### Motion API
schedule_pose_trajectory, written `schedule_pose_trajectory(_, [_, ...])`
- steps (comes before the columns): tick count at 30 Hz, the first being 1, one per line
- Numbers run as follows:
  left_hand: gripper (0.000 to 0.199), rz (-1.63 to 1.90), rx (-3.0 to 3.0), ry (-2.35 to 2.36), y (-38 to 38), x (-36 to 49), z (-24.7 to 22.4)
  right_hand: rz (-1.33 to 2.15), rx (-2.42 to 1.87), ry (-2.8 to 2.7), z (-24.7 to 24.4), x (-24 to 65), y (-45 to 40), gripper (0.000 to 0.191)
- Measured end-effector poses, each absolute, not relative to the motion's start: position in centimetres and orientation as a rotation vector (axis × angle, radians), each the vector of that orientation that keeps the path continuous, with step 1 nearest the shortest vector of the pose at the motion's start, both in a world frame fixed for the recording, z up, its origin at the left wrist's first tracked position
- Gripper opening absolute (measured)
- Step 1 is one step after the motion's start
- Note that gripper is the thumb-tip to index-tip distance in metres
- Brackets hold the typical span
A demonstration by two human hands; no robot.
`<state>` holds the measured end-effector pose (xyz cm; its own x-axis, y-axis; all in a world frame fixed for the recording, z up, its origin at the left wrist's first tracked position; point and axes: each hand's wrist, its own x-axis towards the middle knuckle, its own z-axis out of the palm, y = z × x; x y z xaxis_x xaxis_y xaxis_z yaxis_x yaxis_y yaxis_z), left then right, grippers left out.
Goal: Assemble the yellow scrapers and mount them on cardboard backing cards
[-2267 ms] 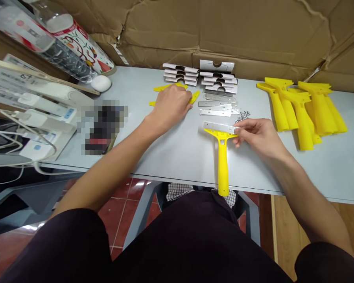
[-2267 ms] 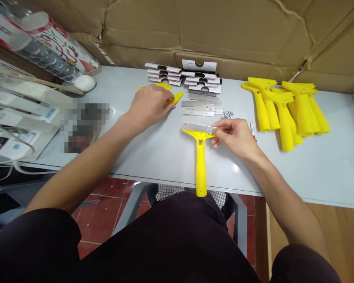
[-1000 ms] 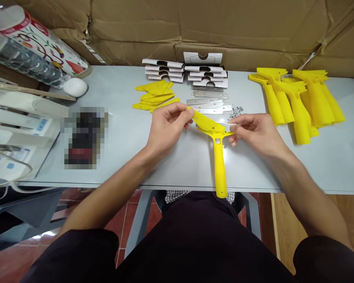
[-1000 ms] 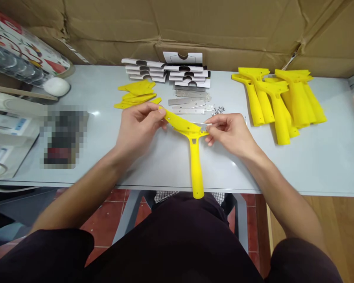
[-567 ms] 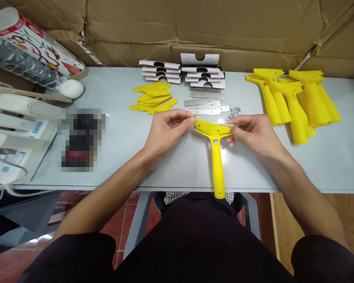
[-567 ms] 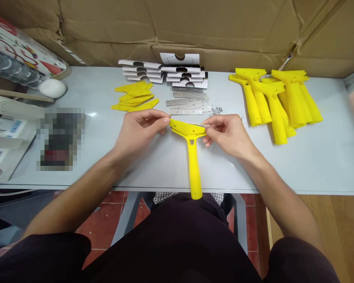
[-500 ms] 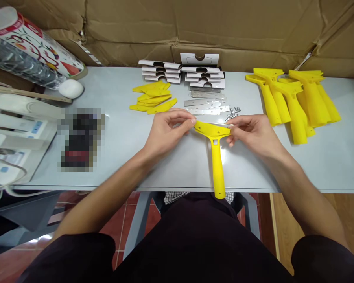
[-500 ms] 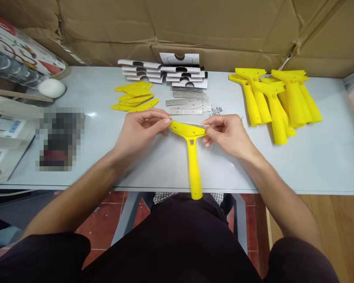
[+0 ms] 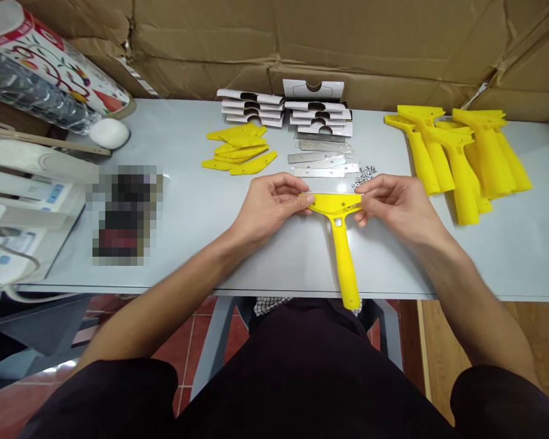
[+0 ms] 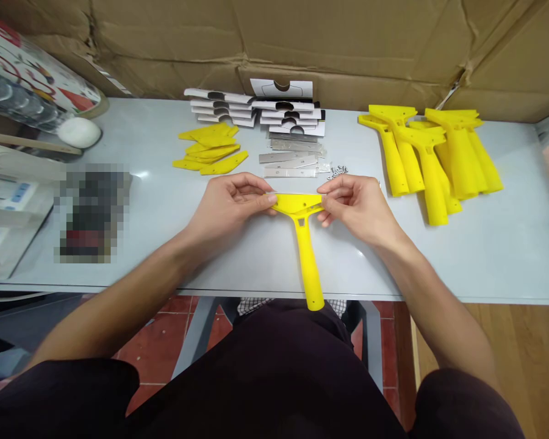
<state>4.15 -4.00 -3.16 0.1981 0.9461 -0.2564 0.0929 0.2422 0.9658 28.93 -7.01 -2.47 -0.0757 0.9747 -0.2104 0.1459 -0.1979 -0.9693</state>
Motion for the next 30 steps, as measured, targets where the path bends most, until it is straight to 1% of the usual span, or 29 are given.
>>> schedule_pose_trajectory(5, [0.03,0.847,1.158,1.231,-4.07,4.09,-3.62,1.336,-1.395,-1.273,-2.76,28.97,-6.98,0.016])
schedule_pose_trajectory(11, [0.029,0.842,1.202,1.214,-4.06,4.0,-3.87,1.326,-1.391,-1.248,-2.9,28.89,-6.98,0.013])
schedule_pose_trajectory(14, [0.035,0.846,1.206,1.197,-4.03,3.99,-3.88,1.327,-1.391,-1.243,-2.88,28.89,-7.06,0.01])
schedule_pose_trajectory(18, [0.042,0.848,1.207,1.199,-4.01,3.97,-3.91,1.335,-1.386,-1.238,-2.97,28.94,-7.1,0.011])
schedule_pose_trajectory(26, [0.032,0.832,1.22,1.222,-4.19,4.12,-3.88,1.383,-1.411,-1.198,-2.58,28.84,-7.12,0.009])
schedule_pose_trajectory(30, [0.03,0.839,1.241,1.244,-4.34,4.21,-3.76,1.368,-1.395,-1.203,-2.65,28.87,-7.12,0.017])
